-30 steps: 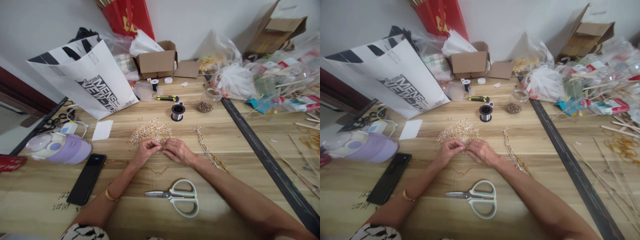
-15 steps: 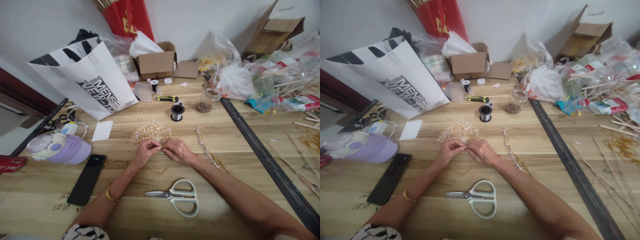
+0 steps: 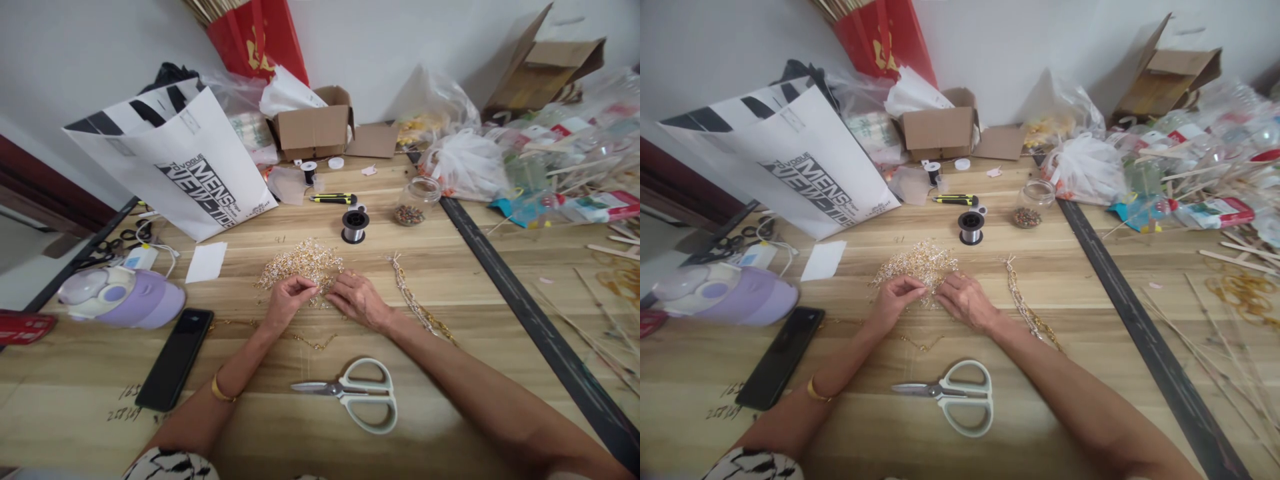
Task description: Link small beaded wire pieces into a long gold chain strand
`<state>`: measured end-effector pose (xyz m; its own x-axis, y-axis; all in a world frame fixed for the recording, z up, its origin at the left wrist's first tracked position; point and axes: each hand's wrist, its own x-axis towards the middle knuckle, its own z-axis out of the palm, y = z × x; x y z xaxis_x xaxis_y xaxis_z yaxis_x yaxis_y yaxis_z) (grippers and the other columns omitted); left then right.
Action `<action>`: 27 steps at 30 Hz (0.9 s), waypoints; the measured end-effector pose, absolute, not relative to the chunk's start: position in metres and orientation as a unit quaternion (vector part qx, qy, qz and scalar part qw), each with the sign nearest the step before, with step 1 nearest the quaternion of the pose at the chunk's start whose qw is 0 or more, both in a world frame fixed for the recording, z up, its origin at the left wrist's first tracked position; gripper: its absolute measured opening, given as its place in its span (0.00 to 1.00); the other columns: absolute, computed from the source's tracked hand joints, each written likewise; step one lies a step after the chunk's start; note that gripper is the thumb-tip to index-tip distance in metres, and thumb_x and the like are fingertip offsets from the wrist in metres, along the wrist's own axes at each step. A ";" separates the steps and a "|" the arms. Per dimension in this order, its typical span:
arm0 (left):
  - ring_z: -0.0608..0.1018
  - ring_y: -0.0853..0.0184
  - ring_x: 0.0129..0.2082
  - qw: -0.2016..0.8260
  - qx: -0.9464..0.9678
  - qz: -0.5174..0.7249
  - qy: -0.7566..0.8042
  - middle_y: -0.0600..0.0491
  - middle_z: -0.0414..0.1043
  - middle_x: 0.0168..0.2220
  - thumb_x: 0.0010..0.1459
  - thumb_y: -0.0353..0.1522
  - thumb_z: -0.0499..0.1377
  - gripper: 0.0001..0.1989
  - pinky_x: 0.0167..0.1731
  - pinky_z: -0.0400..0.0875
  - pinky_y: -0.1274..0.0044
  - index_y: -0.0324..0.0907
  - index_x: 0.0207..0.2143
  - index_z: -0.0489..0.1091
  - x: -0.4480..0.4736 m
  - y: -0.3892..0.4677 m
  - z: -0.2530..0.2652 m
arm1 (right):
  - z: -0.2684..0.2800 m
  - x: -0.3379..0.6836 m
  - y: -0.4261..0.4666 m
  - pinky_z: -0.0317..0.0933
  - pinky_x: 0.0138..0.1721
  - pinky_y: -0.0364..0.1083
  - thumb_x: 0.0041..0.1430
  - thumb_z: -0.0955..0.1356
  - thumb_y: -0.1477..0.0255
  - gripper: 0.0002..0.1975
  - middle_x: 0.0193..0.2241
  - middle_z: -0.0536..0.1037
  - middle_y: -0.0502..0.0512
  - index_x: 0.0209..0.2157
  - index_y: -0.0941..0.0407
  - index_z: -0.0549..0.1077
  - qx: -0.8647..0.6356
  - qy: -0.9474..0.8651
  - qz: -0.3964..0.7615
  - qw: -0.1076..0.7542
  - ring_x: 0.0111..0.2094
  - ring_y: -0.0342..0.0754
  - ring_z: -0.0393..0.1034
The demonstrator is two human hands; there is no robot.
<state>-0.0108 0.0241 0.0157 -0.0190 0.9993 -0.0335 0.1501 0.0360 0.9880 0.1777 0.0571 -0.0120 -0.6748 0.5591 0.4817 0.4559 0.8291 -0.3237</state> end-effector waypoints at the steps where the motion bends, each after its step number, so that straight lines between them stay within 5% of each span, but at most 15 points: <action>1: 0.74 0.70 0.28 0.459 0.530 0.455 0.549 0.53 0.74 0.26 0.44 0.32 0.65 0.07 0.32 0.68 0.79 0.37 0.25 0.73 -0.011 0.024 0.015 | -0.013 0.178 0.057 0.57 0.36 0.47 0.63 0.61 0.68 0.11 0.28 0.71 0.56 0.30 0.58 0.69 -0.285 -0.908 0.091 0.293 0.33 0.49 0.62; 7: 0.74 0.70 0.27 0.444 0.572 0.435 0.535 0.52 0.74 0.25 0.47 0.31 0.63 0.05 0.30 0.68 0.79 0.37 0.26 0.73 -0.010 0.024 0.009 | -0.011 0.178 0.055 0.60 0.36 0.46 0.63 0.62 0.69 0.10 0.35 0.73 0.59 0.42 0.60 0.68 -0.269 -0.896 0.128 0.330 0.36 0.49 0.65; 27: 0.75 0.68 0.31 0.432 0.629 0.411 0.500 0.50 0.74 0.29 0.50 0.29 0.60 0.04 0.34 0.70 0.78 0.37 0.29 0.73 -0.008 0.021 0.008 | -0.011 0.179 0.056 0.61 0.38 0.47 0.64 0.60 0.72 0.08 0.31 0.74 0.58 0.37 0.57 0.69 -0.222 -0.899 0.170 0.337 0.36 0.48 0.67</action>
<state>-0.0084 0.0209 0.0078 0.1636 0.9828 0.0852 0.2738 -0.1282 0.9532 0.1788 0.0559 -0.0105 -0.6740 0.5148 0.5297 0.2851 0.8429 -0.4563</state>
